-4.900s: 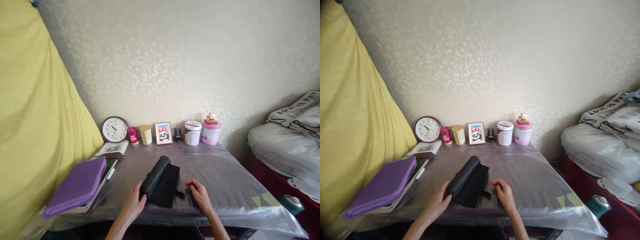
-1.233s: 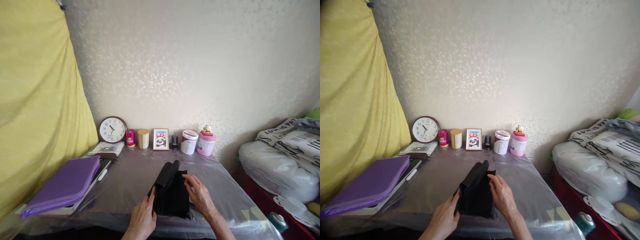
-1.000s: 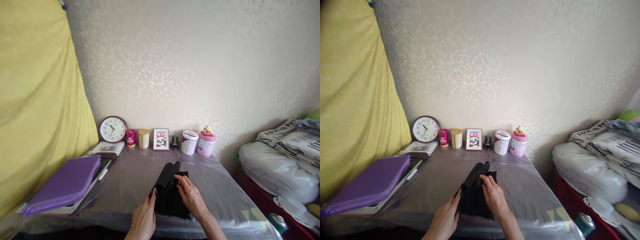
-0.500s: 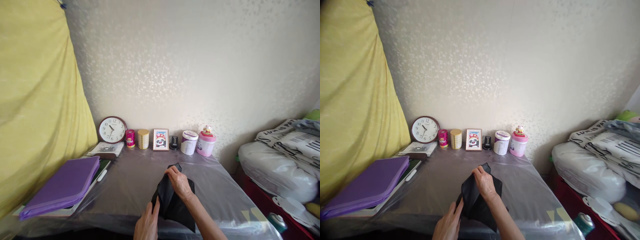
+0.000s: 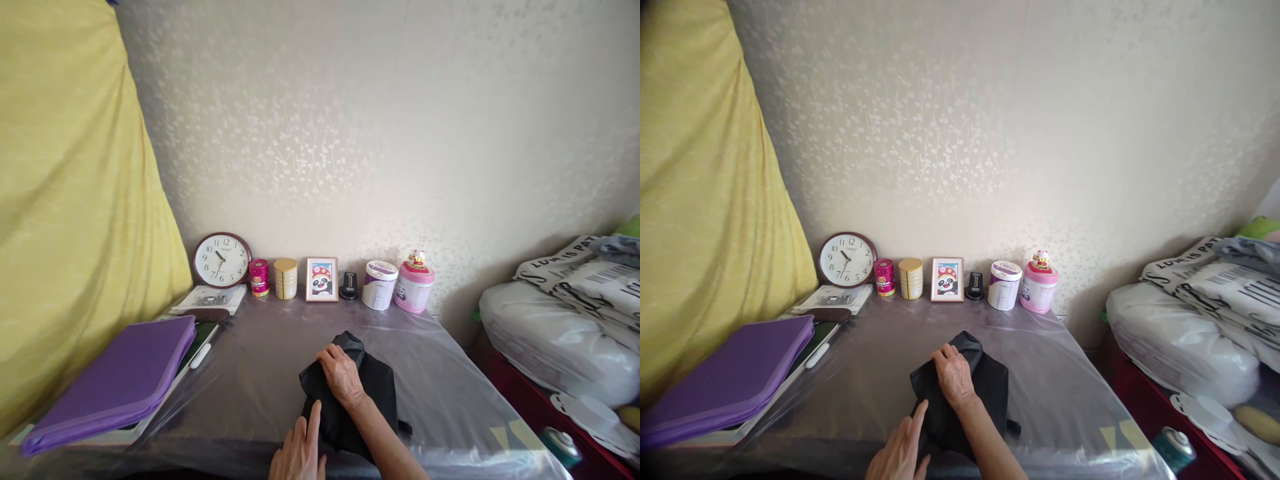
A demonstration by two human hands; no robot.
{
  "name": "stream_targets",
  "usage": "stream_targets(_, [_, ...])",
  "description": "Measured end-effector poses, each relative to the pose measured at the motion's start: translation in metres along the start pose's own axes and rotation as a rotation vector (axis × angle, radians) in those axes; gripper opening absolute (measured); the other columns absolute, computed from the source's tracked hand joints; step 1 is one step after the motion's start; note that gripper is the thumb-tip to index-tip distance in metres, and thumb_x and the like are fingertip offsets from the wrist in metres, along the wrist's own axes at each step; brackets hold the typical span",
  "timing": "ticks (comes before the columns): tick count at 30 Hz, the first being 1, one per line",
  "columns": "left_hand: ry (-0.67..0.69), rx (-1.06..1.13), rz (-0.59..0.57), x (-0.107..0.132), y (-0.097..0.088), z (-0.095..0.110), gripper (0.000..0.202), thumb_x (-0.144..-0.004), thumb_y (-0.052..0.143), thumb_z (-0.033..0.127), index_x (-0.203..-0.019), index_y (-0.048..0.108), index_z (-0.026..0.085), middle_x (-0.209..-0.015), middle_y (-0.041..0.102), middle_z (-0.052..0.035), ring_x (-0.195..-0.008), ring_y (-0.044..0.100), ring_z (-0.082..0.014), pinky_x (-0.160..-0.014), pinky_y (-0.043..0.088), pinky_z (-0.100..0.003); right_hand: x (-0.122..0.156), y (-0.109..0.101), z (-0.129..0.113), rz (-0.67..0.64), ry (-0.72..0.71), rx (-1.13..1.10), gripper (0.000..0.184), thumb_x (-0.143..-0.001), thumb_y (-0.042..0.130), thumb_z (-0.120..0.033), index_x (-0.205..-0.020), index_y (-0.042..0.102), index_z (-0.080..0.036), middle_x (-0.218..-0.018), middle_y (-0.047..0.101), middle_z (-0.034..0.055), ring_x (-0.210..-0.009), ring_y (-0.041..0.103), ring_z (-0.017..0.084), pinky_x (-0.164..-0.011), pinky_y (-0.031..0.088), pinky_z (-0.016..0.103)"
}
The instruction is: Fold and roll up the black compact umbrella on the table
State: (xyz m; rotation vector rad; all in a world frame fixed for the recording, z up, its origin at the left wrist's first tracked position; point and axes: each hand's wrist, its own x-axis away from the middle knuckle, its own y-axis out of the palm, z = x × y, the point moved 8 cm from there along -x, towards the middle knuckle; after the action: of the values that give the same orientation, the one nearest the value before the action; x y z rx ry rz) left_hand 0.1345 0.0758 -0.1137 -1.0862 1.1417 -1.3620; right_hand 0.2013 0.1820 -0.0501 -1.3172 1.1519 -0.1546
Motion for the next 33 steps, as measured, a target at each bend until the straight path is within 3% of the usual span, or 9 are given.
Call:
stream_targets(3, [-0.01, 0.028, -0.039, -0.001, -0.019, 0.003, 0.091, -0.081, 0.066, 0.009, -0.14, 0.001, 0.032, -0.117, 0.042, -0.0154, -0.086, 0.055, -0.0273, -0.071, 0.05, -0.035, -0.001, 0.002, -0.002, -0.003, 0.008, -0.007, 0.012, -0.089, 0.056, -0.005, -0.088, 0.056, -0.017, -0.087, 0.05, 0.0043, -0.079, 0.048, 0.022, -0.069, 0.04, 0.028])
stream_targets(7, [0.016, 0.031, -0.167, -0.006, -0.017, 0.009, 0.085, -0.084, 0.06, 0.006, -0.14, 0.001, 0.032, -0.099, 0.05, -0.011, -0.076, 0.058, -0.0261, -0.069, 0.048, -0.034, -0.006, -0.008, 0.004, 0.056, -0.019, -0.152, 0.016, -0.089, 0.046, -0.006, -0.093, 0.055, -0.018, -0.087, 0.052, 0.0052, -0.081, 0.051, 0.021, -0.071, 0.042, 0.027])
stream_targets(9, [0.018, 0.032, -0.17, -0.009, -0.012, 0.009, 0.086, -0.084, 0.059, 0.004, -0.14, 0.0, 0.032, -0.095, 0.05, -0.0097, -0.076, 0.058, -0.0264, -0.067, 0.048, -0.032, -0.008, -0.025, 0.025, 0.176, 0.032, -0.212, 0.018, -0.089, 0.042, -0.007, -0.098, 0.055, -0.017, -0.09, 0.053, 0.0061, -0.085, 0.051, 0.021, -0.076, 0.041, 0.028])
stream_targets(11, [0.024, 0.036, -0.145, -0.011, -0.009, 0.008, 0.088, -0.084, 0.058, 0.003, -0.139, -0.003, 0.032, -0.096, 0.05, -0.0094, -0.076, 0.058, -0.0261, -0.065, 0.047, -0.03, -0.007, -0.043, 0.058, 0.286, 0.175, -0.163, 0.016, -0.089, 0.042, -0.011, -0.097, 0.055, -0.016, -0.089, 0.054, 0.0069, -0.086, 0.051, 0.023, -0.079, 0.04, 0.032])
stream_targets(14, [0.029, 0.029, -0.141, -0.011, -0.005, 0.007, 0.088, -0.083, 0.057, 0.002, -0.138, -0.006, 0.032, -0.096, 0.05, -0.0094, -0.075, 0.058, -0.0261, -0.064, 0.048, -0.03, -0.005, -0.049, 0.098, 0.215, 0.322, -0.126, 0.007, -0.086, 0.052, -0.017, -0.09, 0.058, -0.018, -0.088, 0.056, 0.0051, -0.086, 0.051, 0.024, -0.078, 0.04, 0.033])
stream_targets(16, [0.025, 0.022, -0.166, -0.011, -0.003, 0.007, 0.088, -0.084, 0.056, 0.001, -0.138, -0.006, 0.031, -0.097, 0.049, -0.0098, -0.075, 0.058, -0.0261, -0.064, 0.048, -0.03, -0.005, -0.046, 0.112, 0.141, 0.345, -0.161, 0.004, -0.084, 0.057, -0.017, -0.086, 0.06, -0.019, -0.086, 0.057, 0.003, -0.085, 0.052, 0.024, -0.076, 0.04, 0.031])
stream_targets(27, [-0.005, -0.01, -0.212, -0.013, 0.007, 0.005, 0.091, -0.081, 0.053, -0.004, -0.136, -0.008, 0.034, -0.098, 0.048, -0.01, -0.073, 0.059, -0.0261, -0.061, 0.048, -0.03, -0.024, -0.036, 0.099, -0.058, 0.163, -0.027, 0.009, -0.085, 0.06, -0.009, -0.08, 0.062, -0.017, -0.082, 0.056, 0.0038, -0.083, 0.05, 0.024, -0.078, 0.036, 0.031])
stream_targets(29, [-0.012, -0.016, -0.219, -0.013, 0.009, 0.005, 0.09, -0.081, 0.054, -0.004, -0.136, -0.007, 0.034, -0.098, 0.048, -0.0102, -0.073, 0.059, -0.0268, -0.062, 0.049, -0.032, -0.027, -0.034, 0.103, -0.096, 0.207, -0.123, 0.013, -0.084, 0.058, -0.006, -0.076, 0.061, -0.016, -0.081, 0.055, 0.0045, -0.086, 0.049, 0.024, -0.08, 0.033, 0.031])
stream_targets(33, [-0.01, -0.031, -0.21, -0.013, 0.01, 0.004, 0.089, -0.082, 0.054, -0.002, -0.135, -0.006, 0.035, -0.098, 0.049, -0.0099, -0.071, 0.059, -0.0252, -0.06, 0.048, -0.029, -0.031, -0.022, 0.123, -0.176, 0.452, -0.432, 0.018, -0.081, 0.053, -0.002, -0.068, 0.057, -0.015, -0.071, 0.053, 0.0018, -0.076, 0.05, 0.021, -0.072, 0.035, 0.026])
